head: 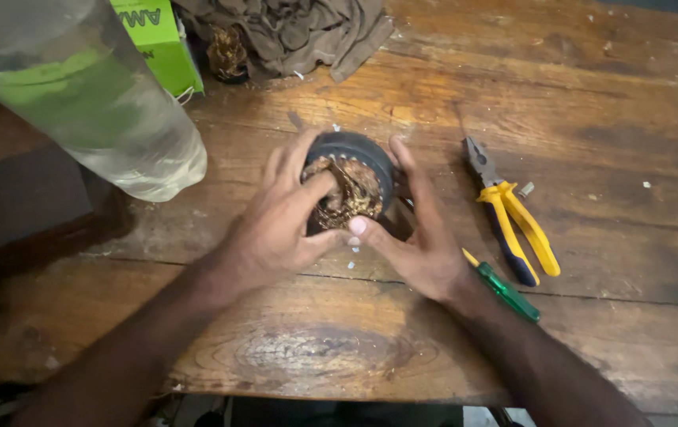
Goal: The person disassembles an electric motor armature on a wooden workbench. They hold the motor with one hand and use pliers and a screwdriver to pry and pull copper windings and other components out of the motor housing, working around the part and setting extracted pieces on the table.
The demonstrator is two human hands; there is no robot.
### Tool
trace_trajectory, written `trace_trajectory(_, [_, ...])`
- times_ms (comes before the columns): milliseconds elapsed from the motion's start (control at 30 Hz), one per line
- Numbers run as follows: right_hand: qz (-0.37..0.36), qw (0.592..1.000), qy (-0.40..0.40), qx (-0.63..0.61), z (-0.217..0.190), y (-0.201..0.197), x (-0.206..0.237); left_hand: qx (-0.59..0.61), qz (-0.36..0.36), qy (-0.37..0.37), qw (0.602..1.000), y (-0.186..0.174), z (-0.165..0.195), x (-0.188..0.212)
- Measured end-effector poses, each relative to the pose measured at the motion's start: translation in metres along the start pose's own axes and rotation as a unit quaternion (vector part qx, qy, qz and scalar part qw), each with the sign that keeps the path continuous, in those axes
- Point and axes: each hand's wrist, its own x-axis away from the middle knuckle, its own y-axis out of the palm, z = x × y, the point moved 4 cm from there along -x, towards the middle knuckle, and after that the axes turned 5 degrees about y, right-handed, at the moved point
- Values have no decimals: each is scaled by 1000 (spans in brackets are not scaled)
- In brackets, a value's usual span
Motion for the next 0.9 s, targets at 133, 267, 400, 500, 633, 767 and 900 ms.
trace_trajectory(133, [-7,999,27,14,-8,-5,-5,19,14,19,1000,-2,7,1])
trace_trajectory(267, [-51,996,45,52,-16,-15,-5,31,-5,50,998,-6,12,2])
trace_trajectory(400, [-51,998,-29,18,-18,-12,-4,30,-23,58,998,-8,16,4])
trace_trajectory(500, [-61,997,12,-49,-11,-13,1,15,-8,70,997,-7,17,2])
trace_trajectory(633, [-56,990,50,-118,-6,-14,0,-13,5,95,995,-1,16,1])
trace_trajectory(767, [-31,984,74,-157,-4,-11,-2,-71,13,118,990,9,11,0])
trace_trajectory(900, [-16,995,33,-89,-4,-14,-7,-105,27,117,987,20,2,-4])
